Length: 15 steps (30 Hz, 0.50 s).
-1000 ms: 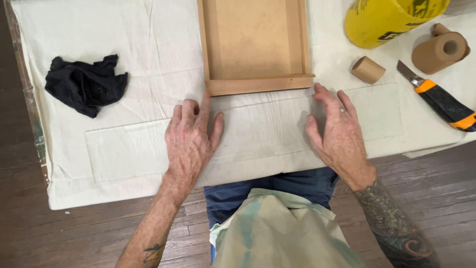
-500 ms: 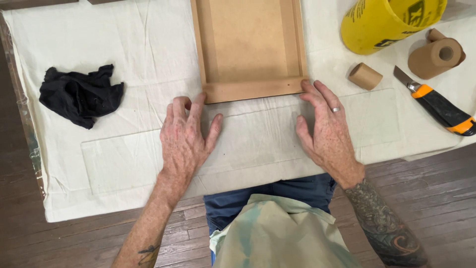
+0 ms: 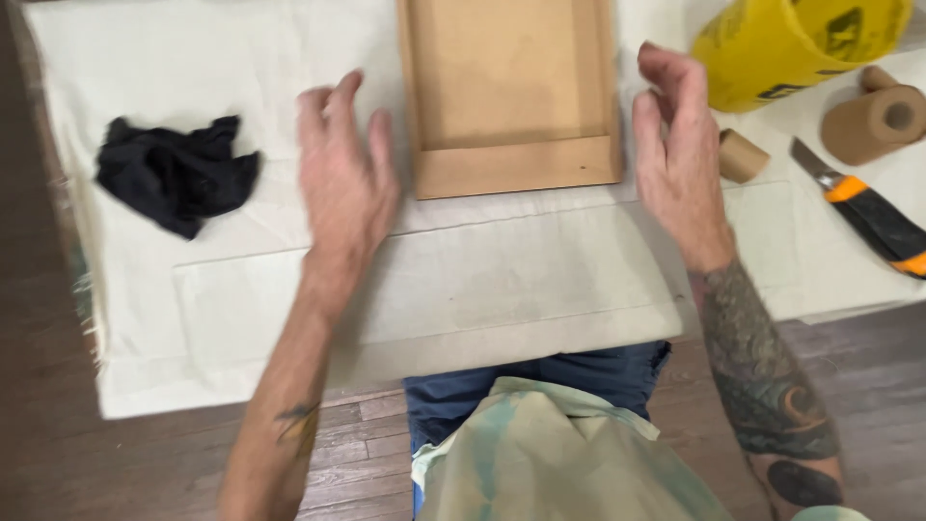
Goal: Lining the interior of a wooden box with a material strip using adhesive and a utility knife
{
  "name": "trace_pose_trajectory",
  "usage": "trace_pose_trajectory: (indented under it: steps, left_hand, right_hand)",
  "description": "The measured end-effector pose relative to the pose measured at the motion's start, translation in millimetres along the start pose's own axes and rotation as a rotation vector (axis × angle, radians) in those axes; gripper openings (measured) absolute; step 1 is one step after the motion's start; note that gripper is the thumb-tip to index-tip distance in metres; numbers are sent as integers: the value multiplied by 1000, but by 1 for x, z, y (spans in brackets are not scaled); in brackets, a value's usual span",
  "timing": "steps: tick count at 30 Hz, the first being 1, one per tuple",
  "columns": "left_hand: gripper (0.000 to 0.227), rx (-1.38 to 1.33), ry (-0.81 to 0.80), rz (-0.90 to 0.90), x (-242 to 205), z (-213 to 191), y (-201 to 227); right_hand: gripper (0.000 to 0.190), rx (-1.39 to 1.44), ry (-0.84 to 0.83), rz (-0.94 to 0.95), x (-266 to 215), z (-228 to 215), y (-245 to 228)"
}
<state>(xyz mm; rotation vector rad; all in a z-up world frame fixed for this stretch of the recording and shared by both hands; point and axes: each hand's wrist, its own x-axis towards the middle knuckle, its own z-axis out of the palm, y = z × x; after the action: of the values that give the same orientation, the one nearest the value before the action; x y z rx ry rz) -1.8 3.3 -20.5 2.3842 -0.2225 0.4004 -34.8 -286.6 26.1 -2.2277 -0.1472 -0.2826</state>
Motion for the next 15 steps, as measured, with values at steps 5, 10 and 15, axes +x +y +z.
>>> trace_pose_trajectory:
  steps: [5, 10, 15]
  left_hand:
    - [42, 136, 41, -24, 28, 47, -11]
    - [47, 352, 79, 6, 31, 67, -10]
    - [46, 455, 55, 1, 32, 66, -10]
  right_hand:
    - [28, -86, 77, -249, 35, 28, 44]
    - [28, -213, 132, -287, 40, 36, 54]
    - [30, -258, 154, -304, 39, 35, 54]
